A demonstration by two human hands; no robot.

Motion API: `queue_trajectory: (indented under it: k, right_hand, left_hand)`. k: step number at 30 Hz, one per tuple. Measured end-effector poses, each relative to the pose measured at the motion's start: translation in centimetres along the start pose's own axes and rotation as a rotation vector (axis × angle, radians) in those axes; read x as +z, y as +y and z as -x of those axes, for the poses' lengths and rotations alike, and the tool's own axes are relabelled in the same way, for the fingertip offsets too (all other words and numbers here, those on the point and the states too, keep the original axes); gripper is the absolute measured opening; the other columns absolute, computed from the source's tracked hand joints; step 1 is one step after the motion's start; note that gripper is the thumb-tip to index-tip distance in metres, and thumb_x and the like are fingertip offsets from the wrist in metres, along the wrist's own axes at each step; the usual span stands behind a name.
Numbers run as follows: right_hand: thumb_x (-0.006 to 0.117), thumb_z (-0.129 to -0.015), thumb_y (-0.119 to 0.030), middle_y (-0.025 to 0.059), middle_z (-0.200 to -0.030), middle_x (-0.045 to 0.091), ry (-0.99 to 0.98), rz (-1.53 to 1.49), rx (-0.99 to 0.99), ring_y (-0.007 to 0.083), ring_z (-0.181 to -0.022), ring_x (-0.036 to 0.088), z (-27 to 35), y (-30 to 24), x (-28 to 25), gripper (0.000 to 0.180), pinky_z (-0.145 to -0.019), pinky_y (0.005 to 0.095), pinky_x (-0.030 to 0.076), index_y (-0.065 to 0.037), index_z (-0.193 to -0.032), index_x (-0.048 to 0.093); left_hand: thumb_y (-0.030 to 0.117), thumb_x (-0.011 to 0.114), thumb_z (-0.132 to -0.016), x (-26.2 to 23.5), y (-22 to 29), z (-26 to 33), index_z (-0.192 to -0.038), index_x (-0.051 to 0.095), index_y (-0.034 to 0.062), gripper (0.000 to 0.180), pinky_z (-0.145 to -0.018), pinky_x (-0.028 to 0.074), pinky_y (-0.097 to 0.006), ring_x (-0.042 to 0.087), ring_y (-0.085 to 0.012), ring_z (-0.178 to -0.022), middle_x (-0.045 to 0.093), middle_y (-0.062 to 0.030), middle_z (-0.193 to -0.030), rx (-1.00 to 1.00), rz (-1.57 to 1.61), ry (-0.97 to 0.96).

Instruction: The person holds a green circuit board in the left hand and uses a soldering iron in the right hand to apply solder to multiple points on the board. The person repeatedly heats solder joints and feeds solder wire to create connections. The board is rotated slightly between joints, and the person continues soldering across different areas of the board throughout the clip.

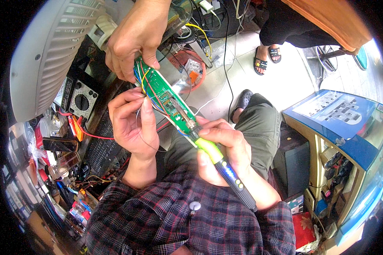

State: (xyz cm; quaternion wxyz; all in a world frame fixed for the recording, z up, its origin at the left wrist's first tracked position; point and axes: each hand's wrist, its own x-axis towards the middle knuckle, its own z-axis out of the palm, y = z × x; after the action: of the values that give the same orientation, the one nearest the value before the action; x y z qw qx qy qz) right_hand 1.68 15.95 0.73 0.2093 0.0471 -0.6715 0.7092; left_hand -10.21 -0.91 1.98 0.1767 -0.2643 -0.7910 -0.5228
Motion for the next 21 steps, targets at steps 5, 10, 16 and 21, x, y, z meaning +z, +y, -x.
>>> queue_trajectory:
  k: [5,10,16,21]
  right_hand:
    - [0.064,-0.1,-0.018,0.02,-0.103,0.06,-0.001,-0.005,0.009,0.0282,-0.095,0.061,0.07,-0.06,-0.08,0.037,-0.103,0.0595,0.048,-0.002,-0.125,0.042]
    - [0.064,-0.1,-0.018,0.0202,-0.103,0.06,0.002,-0.001,-0.002,0.0281,-0.094,0.061,0.07,0.02,-0.01,0.037,-0.103,0.0599,0.048,-0.002,-0.125,0.043]
    - [0.064,-0.1,-0.018,0.0205,-0.103,0.06,0.001,-0.014,-0.007,0.028,-0.093,0.061,0.0,0.06,-0.04,0.037,-0.104,0.06,0.047,-0.002,-0.125,0.043]
    - [0.064,-0.1,-0.02,0.0207,-0.103,0.061,0.011,0.007,-0.006,0.0281,-0.094,0.061,0.2,0.12,0.02,0.038,-0.104,0.0591,0.047,-0.002,-0.126,0.042]
  left_hand:
    - [-0.009,0.069,-0.093,0.03,-0.05,0.02,-0.105,0.062,-0.0012,0.016,-0.095,0.054,-0.035,0.064,-0.0248,-0.108,0.057,-0.0132,-0.114,0.006,-0.009,0.003]
    - [-0.009,0.069,-0.093,0.07,-0.02,0.02,-0.105,0.062,-0.0011,0.016,-0.095,0.054,-0.035,0.065,-0.0247,-0.108,0.057,-0.0134,-0.114,0.01,-0.016,0.0]
    - [-0.009,0.069,-0.092,0.12,0.06,-0.01,-0.104,0.062,-0.001,0.016,-0.095,0.054,-0.035,0.065,-0.0247,-0.108,0.057,-0.0134,-0.114,0.001,-0.016,-0.003]
    - [-0.009,0.075,-0.087,0.38,-0.23,0.17,-0.103,0.065,0.0,0.021,-0.092,0.054,-0.035,0.066,-0.0252,-0.103,0.061,-0.014,-0.109,-0.008,0.015,0.064]
